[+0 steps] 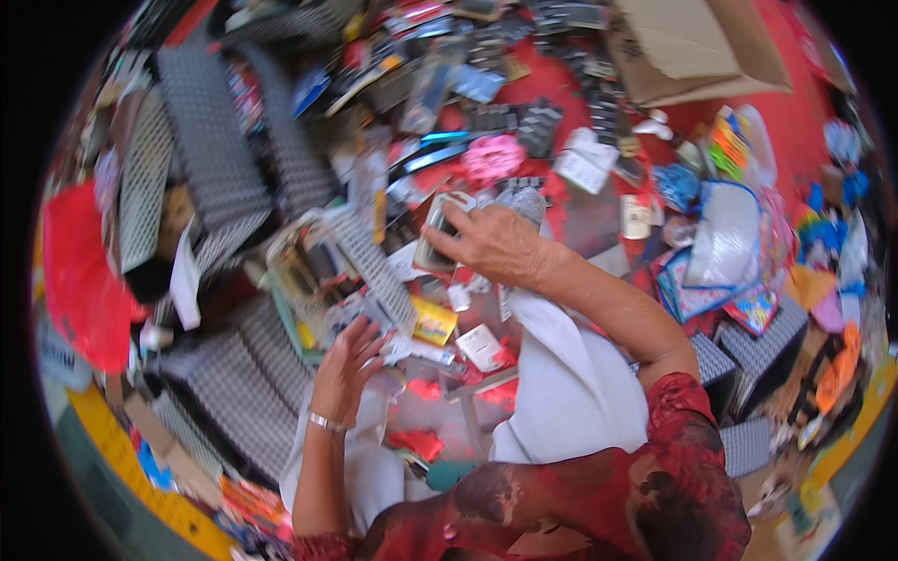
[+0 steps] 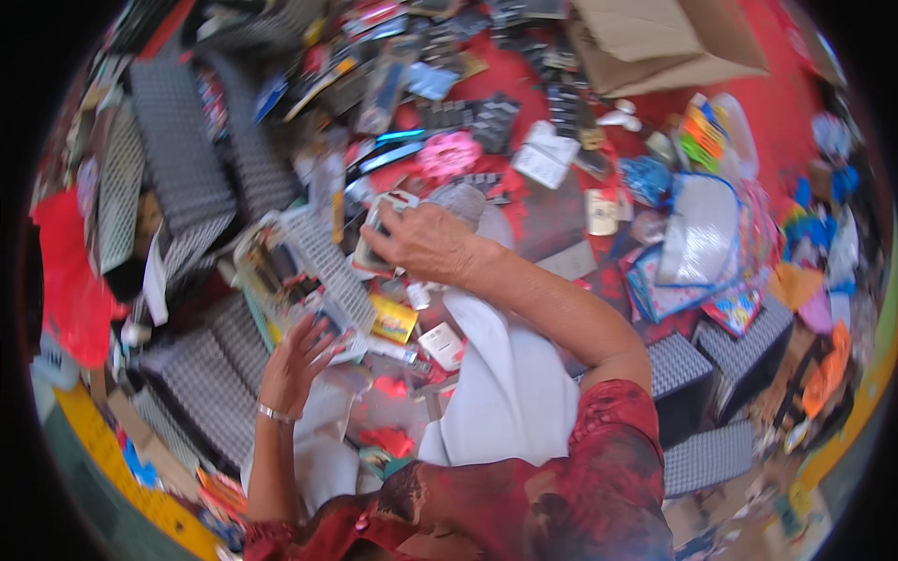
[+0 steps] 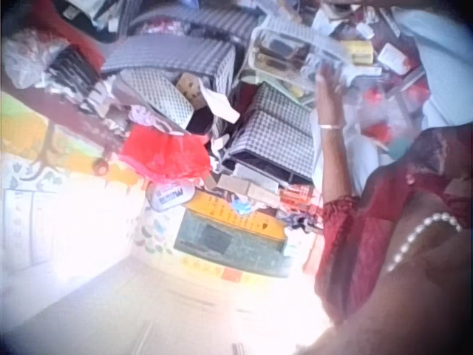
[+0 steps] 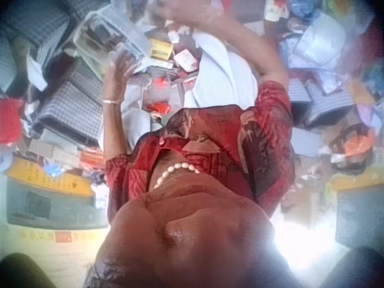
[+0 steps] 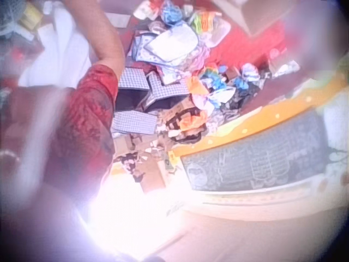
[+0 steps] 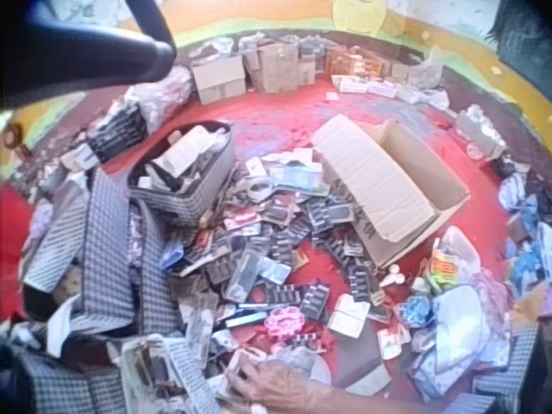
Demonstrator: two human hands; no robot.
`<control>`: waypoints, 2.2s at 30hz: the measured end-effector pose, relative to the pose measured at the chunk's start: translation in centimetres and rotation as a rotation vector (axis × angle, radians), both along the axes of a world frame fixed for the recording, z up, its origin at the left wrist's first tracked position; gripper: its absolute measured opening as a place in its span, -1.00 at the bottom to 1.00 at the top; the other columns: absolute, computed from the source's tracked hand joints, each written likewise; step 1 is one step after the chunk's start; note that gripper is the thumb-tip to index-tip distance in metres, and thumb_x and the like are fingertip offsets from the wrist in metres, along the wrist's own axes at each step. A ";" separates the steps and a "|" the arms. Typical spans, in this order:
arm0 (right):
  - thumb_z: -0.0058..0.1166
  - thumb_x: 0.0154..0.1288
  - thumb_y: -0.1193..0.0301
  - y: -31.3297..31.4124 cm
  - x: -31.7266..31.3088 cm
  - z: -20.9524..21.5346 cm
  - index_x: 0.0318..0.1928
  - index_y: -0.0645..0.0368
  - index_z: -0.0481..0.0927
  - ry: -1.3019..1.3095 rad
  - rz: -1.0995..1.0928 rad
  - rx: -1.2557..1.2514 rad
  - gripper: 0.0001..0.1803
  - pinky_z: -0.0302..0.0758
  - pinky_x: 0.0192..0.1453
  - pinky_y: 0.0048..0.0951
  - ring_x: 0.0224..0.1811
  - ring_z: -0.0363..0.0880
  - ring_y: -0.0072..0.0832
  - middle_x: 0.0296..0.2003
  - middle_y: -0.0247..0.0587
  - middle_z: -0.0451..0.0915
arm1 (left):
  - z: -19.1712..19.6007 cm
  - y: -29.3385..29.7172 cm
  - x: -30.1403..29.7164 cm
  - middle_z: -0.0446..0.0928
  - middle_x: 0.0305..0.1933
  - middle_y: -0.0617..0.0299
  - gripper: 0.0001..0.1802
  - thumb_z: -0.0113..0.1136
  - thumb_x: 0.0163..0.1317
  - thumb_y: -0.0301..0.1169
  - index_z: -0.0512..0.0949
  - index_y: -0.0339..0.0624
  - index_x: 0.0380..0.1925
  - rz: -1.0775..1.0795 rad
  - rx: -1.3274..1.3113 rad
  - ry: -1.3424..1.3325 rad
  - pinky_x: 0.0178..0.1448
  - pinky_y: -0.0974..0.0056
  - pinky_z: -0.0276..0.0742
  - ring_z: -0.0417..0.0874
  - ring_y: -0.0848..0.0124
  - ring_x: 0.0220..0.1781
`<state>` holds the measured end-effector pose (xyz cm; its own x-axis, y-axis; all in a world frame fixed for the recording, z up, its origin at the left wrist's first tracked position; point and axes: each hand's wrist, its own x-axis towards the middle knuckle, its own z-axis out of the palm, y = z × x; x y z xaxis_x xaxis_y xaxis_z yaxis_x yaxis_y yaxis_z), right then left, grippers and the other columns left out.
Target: The person sits on the floor and wipes the plastic packaging of small items with a cloth, then places them into a white basket. They handle several packaged items one by one, wiping each before stacking them in the basket.
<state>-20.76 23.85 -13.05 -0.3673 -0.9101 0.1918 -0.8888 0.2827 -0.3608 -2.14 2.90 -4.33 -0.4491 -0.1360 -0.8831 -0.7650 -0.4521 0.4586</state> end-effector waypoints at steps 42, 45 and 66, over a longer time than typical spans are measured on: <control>0.04 -0.05 0.41 -11.9 13.6 21.0 -0.33 0.20 0.45 -0.133 -0.014 -0.283 -0.79 0.38 -0.15 -0.27 -0.18 0.41 -0.18 -0.24 -0.08 0.39 | 7.9 -0.2 3.5 0.17 0.26 0.17 -0.37 -0.48 0.29 0.08 0.10 -0.09 0.22 0.463 0.488 0.765 0.33 0.11 0.06 0.17 0.22 0.30; 0.00 -0.09 0.48 -12.7 14.5 20.1 -0.38 0.19 0.46 -0.090 0.023 -0.326 -0.83 0.40 -0.21 -0.32 -0.24 0.42 -0.20 -0.30 -0.12 0.41 | 7.0 -1.1 3.9 0.28 0.16 0.15 -0.30 -0.47 0.23 0.20 0.22 -0.09 0.11 0.386 0.566 0.881 0.28 0.13 0.16 0.28 0.23 0.22; 0.00 0.03 0.49 -13.0 9.8 20.4 -0.31 0.10 0.49 -0.004 -0.327 -0.462 -0.85 0.45 -0.32 -0.33 -0.30 0.49 -0.23 -0.28 -0.16 0.45 | 8.6 -0.4 2.3 0.47 -0.11 0.00 -0.42 -0.41 0.31 0.03 0.31 -0.23 0.03 0.304 0.449 0.776 0.06 0.17 0.40 0.51 0.27 -0.07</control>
